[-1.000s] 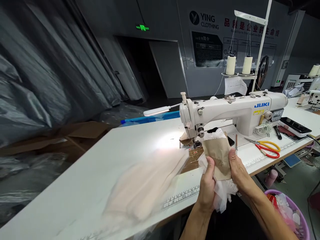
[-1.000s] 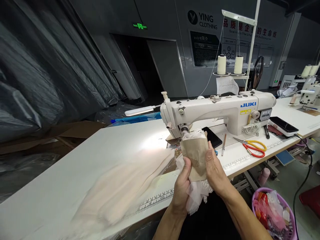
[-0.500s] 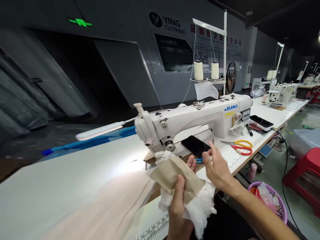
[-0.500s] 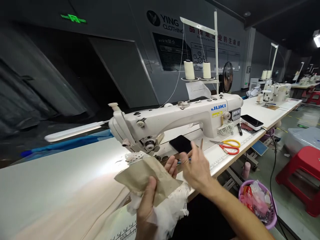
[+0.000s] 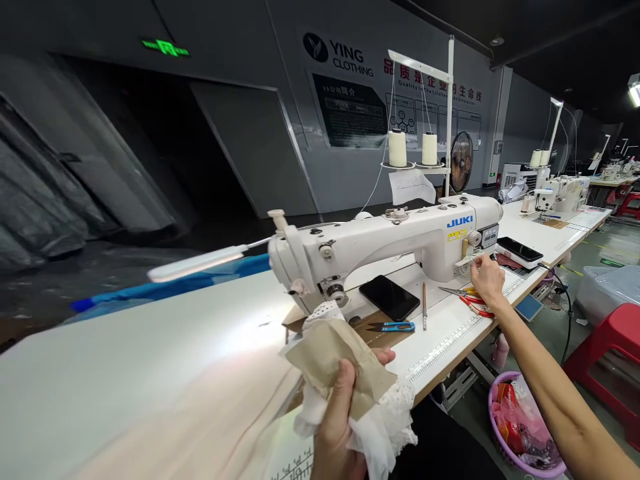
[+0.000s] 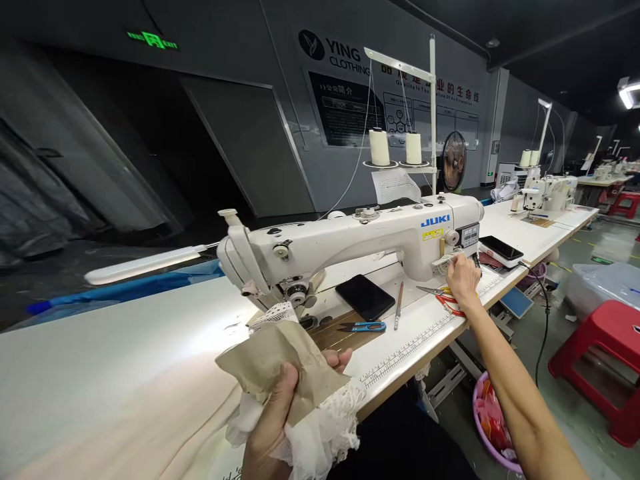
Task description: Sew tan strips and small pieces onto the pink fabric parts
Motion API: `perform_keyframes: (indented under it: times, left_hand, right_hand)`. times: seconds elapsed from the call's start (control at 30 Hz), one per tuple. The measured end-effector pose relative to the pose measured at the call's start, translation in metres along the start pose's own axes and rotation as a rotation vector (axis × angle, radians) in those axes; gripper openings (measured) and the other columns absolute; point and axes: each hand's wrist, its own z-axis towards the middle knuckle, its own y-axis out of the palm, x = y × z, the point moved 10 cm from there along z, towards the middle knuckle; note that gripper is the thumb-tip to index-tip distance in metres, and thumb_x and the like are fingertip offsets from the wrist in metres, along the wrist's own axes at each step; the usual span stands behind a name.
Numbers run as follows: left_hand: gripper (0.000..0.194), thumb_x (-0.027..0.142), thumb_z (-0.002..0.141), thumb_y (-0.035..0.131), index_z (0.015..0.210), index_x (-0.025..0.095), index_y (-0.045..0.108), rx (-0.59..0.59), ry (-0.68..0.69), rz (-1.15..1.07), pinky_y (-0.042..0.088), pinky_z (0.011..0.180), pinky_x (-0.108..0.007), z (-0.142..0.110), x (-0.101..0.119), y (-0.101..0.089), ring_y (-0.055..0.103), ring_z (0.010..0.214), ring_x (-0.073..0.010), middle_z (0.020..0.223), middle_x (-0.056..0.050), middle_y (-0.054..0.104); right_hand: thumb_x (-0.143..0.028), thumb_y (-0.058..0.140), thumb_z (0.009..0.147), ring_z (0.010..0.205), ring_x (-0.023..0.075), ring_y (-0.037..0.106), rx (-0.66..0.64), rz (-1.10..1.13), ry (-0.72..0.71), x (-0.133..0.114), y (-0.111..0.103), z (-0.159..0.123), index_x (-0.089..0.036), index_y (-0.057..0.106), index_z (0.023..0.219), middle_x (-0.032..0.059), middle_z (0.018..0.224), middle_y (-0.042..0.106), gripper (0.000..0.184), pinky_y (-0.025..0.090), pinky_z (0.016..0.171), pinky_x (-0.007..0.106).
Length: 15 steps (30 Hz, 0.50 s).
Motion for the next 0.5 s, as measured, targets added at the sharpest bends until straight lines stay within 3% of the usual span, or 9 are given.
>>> perform_keyframes:
  times: [0.13, 0.33, 0.43, 0.5]
  left_hand:
    - [0.045, 0.054, 0.074, 0.075, 0.093, 0.013, 0.073, -0.03, -0.05, -0.04, 0.057, 0.074, -0.026, -0.006, 0.002, 0.001, 0.069, 0.09, -0.0234, 0.096, -0.007, 0.073]
    - [0.059, 0.063, 0.071, 0.074, 0.107, 0.017, 0.073, -0.037, -0.083, -0.104, 0.053, 0.086, -0.02, -0.021, -0.003, 0.008, 0.058, 0.12, -0.024, 0.12, -0.009, 0.069]
    - [0.065, 0.067, 0.07, 0.071, 0.112, 0.017, 0.072, -0.048, -0.082, -0.103, 0.052, 0.091, -0.024, -0.027, -0.006, 0.009, 0.056, 0.123, -0.026, 0.126, -0.009, 0.066]
    - [0.07, 0.069, 0.07, 0.069, 0.116, 0.016, 0.071, -0.068, -0.048, -0.068, 0.051, 0.096, -0.032, -0.031, -0.003, 0.009, 0.059, 0.119, -0.0299, 0.124, -0.011, 0.067]
  right_hand:
    - [-0.019, 0.052, 0.085, 0.094, 0.0285, 0.064, -0.034, 0.053, 0.011, -0.002, 0.0, 0.001, -0.016, 0.064, 0.092, 0.0129, 0.094, 0.07, 0.014, 0.044, 0.082, 0.038]
    - [-0.032, 0.057, 0.082, 0.099, 0.0281, 0.064, -0.124, 0.265, -0.158, -0.05, 0.005, -0.024, -0.019, 0.062, 0.08, 0.0136, 0.098, 0.071, 0.014, 0.045, 0.088, 0.039]
    - [-0.044, 0.058, 0.081, 0.079, 0.0259, 0.068, -0.243, 0.414, -0.201, -0.072, 0.012, -0.05, -0.021, 0.058, 0.09, 0.0103, 0.079, 0.072, 0.025, 0.051, 0.076, 0.039]
    - [-0.052, 0.065, 0.074, 0.069, 0.025, 0.068, -0.396, 0.636, -0.155, -0.082, 0.021, -0.075, -0.022, 0.057, 0.099, 0.0055, 0.069, 0.07, 0.04, 0.055, 0.069, 0.039]
